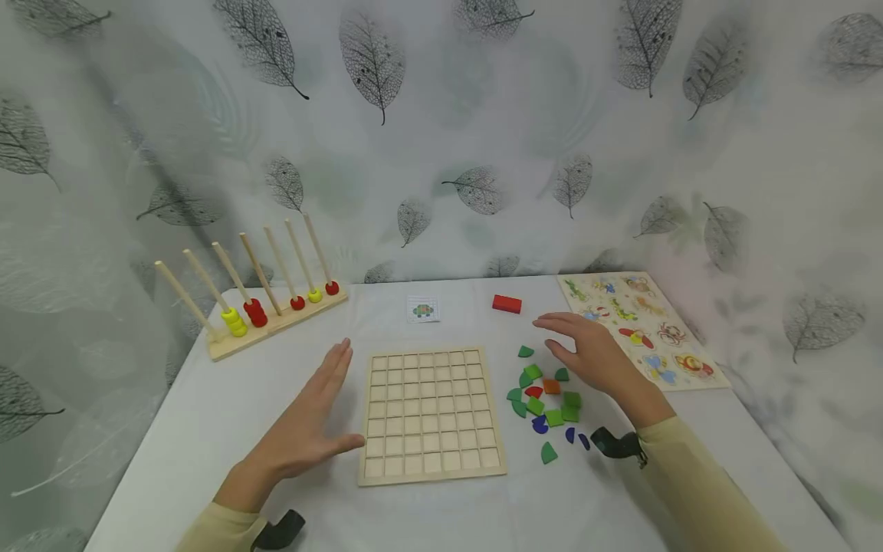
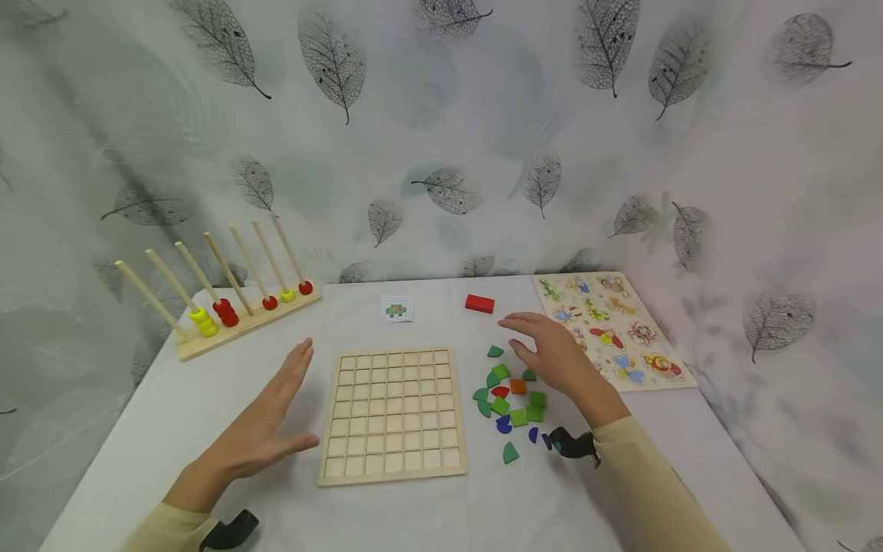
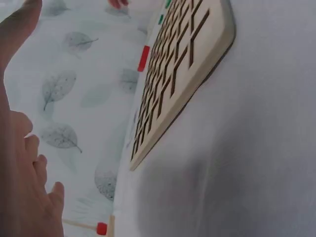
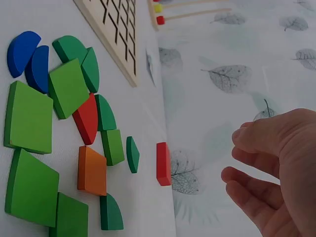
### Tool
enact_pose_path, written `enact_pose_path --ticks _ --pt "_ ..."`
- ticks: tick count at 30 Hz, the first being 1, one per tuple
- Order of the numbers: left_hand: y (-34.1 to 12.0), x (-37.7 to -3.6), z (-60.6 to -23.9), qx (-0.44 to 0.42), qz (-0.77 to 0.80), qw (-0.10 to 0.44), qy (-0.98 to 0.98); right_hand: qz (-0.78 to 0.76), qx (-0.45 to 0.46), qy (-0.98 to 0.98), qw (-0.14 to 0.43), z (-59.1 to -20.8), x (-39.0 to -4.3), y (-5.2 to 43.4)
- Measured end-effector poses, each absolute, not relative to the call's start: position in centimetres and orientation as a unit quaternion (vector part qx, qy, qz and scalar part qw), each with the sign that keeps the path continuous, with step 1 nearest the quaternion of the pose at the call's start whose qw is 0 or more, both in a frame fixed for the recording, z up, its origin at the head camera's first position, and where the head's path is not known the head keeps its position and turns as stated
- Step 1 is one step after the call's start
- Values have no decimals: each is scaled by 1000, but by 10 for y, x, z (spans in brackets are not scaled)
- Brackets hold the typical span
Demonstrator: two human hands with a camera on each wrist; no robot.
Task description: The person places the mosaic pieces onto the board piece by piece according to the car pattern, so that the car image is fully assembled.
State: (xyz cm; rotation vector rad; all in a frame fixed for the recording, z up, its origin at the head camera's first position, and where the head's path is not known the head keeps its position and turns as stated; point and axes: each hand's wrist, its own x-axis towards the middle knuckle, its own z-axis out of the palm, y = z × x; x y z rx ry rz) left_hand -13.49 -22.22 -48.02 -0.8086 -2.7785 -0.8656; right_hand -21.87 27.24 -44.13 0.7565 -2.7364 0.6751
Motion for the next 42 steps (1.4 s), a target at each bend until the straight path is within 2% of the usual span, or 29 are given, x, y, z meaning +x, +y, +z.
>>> enact_pose_path --ticks 11,15,25,36,42 --pt "-208 -140 -513 -273 -307 -18 -911 260 230 -938 2 -464 -249 265" --pt "-206 -137 -520 -268 -324 -35 -907 261 221 -939 -14 -473 -254 261" --pt "-200 -133 -530 -311 -248 -8 -917 252 205 -944 -51 -486 -261 256" --pt "-196 -131 -529 -339 -152 7 -928 234 203 -950 -51 -488 -261 250" --pt "-195 -137 -527 -337 -141 -14 -931 232 183 -953 -66 -490 -264 251"
